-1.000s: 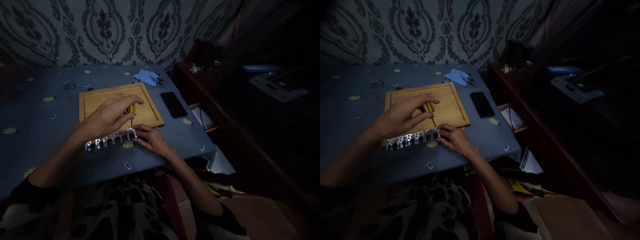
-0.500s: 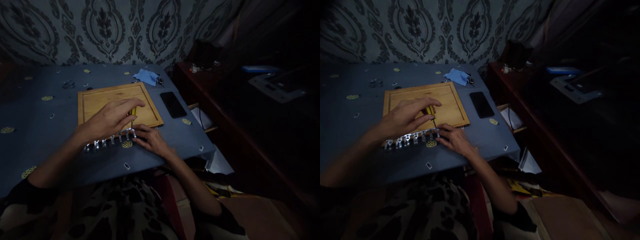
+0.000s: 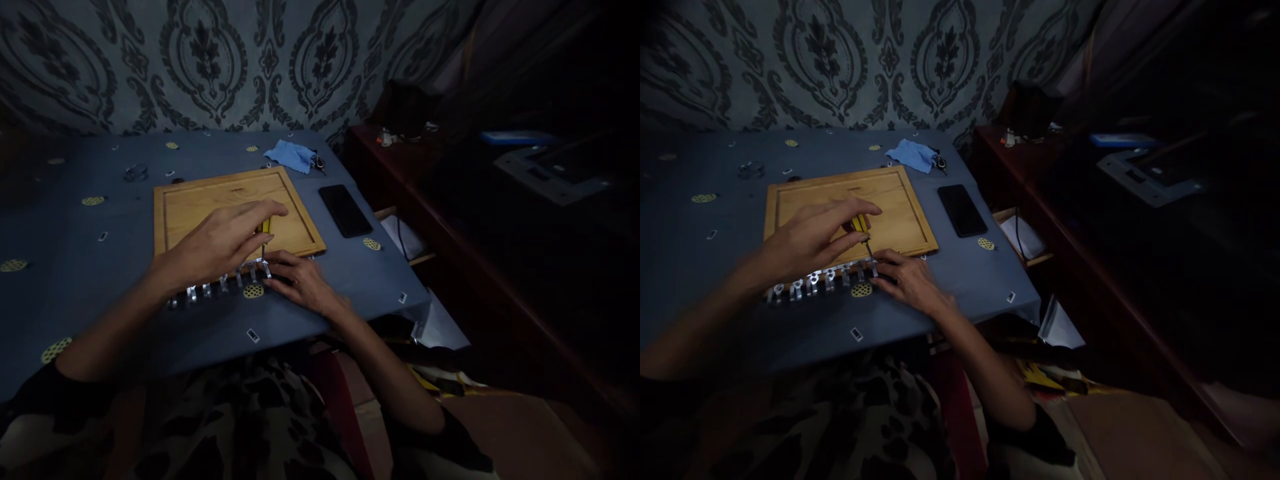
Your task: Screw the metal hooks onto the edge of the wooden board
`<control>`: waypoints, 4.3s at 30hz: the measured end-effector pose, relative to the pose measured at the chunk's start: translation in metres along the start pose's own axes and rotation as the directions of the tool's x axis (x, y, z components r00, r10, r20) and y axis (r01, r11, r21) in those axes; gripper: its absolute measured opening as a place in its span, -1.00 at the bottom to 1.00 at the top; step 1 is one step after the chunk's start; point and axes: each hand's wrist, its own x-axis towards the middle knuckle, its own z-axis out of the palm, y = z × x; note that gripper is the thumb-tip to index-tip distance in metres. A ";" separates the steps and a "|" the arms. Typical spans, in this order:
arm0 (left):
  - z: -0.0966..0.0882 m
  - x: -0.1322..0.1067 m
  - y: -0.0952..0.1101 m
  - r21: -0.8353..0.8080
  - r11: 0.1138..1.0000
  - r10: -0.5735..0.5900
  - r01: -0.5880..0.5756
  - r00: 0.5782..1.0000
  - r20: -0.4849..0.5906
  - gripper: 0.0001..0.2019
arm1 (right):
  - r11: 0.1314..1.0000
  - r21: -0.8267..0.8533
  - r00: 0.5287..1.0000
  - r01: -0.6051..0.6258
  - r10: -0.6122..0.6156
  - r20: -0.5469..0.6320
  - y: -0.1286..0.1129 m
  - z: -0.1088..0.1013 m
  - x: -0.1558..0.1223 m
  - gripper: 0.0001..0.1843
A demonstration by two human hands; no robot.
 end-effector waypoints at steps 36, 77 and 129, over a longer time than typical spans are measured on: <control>-0.014 -0.001 0.007 0.008 0.992 -0.124 0.128 0.973 -0.193 -0.71 | 0.998 0.056 1.000 -0.001 0.002 -0.016 0.000 0.001 0.000 -0.68; 0.003 0.002 0.004 -0.060 0.998 -0.036 0.034 0.998 -0.042 -0.67 | 0.998 0.045 0.999 -0.032 0.032 0.008 0.001 0.002 0.000 -0.67; 0.003 0.001 0.007 0.059 0.998 -0.029 0.036 0.994 -0.109 -0.72 | 0.999 0.033 1.000 -0.024 0.024 0.012 0.002 0.002 -0.001 -0.67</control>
